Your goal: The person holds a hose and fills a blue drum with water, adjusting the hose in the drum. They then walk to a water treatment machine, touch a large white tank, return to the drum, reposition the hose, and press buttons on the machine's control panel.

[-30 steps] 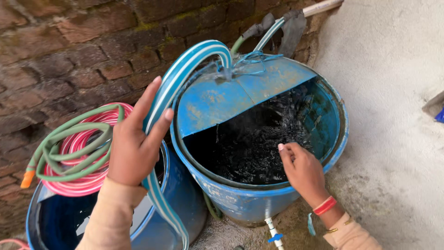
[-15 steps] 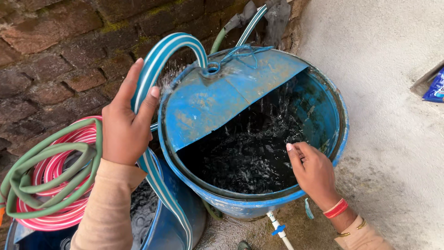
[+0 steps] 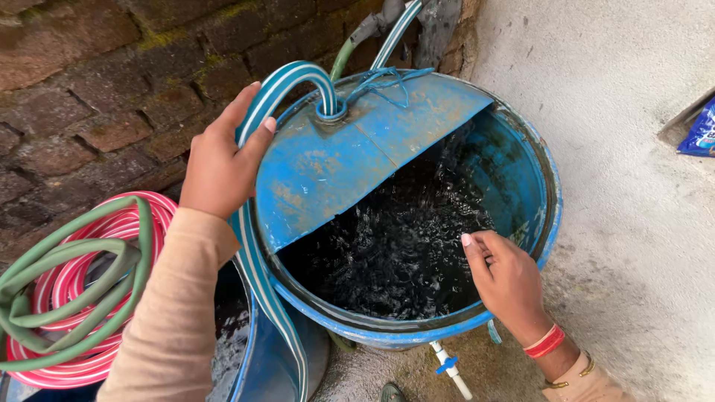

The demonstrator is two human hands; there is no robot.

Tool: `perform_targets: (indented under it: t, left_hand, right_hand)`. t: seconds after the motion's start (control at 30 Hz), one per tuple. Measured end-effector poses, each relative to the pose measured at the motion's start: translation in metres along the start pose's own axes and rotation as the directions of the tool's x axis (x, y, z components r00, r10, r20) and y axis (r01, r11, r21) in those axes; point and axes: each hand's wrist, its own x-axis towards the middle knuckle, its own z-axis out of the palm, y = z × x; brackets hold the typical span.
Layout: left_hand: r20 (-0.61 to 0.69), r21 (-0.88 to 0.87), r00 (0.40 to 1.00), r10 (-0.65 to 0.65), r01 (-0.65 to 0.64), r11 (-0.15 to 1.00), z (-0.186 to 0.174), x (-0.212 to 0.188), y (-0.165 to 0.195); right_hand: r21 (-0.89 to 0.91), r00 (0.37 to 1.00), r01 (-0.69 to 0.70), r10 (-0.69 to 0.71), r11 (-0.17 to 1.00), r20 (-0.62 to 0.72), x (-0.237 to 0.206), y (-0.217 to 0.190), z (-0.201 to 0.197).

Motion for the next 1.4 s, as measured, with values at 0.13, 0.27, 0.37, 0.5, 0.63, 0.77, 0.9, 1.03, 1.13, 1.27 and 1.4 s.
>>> perform_targets:
  t: [0.13,0.27,0.37,0.5,0.63,0.77,0.9,1.03,1.13,1.27,1.4]
  left_hand:
    - [0.084,0.04,0.996,0.028,-0.031,0.999,0.002,0.013,0.003]
    - [0.186,0.192,0.973,-0.137,0.1,0.976,0.005,0.038,-0.001]
    - [0.283,0.281,0.927,-0.247,0.166,0.945,0.025,0.062,-0.013]
    - [0.364,0.37,0.894,-0.262,0.12,0.921,0.075,0.095,-0.046]
    - [0.318,0.419,0.941,-0.116,-0.03,0.908,0.121,0.123,-0.088]
    - [0.223,0.471,0.972,-0.072,-0.042,0.881,0.144,0.12,-0.12]
    - [0.187,0.481,0.98,-0.065,-0.033,0.876,0.145,0.103,-0.129]
    - [0.143,0.583,0.986,-0.09,-0.01,0.812,0.136,0.063,-0.122]
    - [0.107,0.615,0.983,0.147,-0.182,0.767,0.124,0.012,-0.11]
    - [0.082,0.557,0.942,0.325,-0.314,0.769,0.135,-0.071,-0.061]
    - [0.143,0.3,0.886,0.442,-0.464,0.833,0.175,-0.164,0.006]
  right_hand:
    - [0.031,1.0,-0.005,0.005,1.0,-0.006,-0.002,0.002,0.0]
    - [0.005,1.0,-0.006,0.006,1.0,0.003,-0.001,0.003,0.0]
    - [-0.01,1.0,-0.025,0.025,1.0,-0.005,0.002,0.002,0.0]
    - [-0.03,0.999,-0.043,0.043,0.999,0.0,0.005,0.003,0.002]
    - [-0.011,0.999,-0.048,0.048,0.999,-0.002,0.005,0.005,0.006]
    - [-0.033,0.999,-0.039,0.039,0.999,0.004,0.003,0.007,0.007]
    - [-0.056,0.999,-0.038,0.039,0.998,0.014,0.0,0.009,0.006]
    - [-0.044,1.0,-0.002,0.0,0.999,-0.028,-0.006,0.015,0.007]
    - [-0.001,0.999,0.007,-0.008,1.0,-0.053,-0.011,0.017,0.006]
    - [0.157,0.989,0.099,-0.08,0.983,-0.124,-0.022,0.016,-0.005]
    - [0.168,0.953,0.241,-0.2,0.956,-0.227,-0.074,0.021,-0.033]
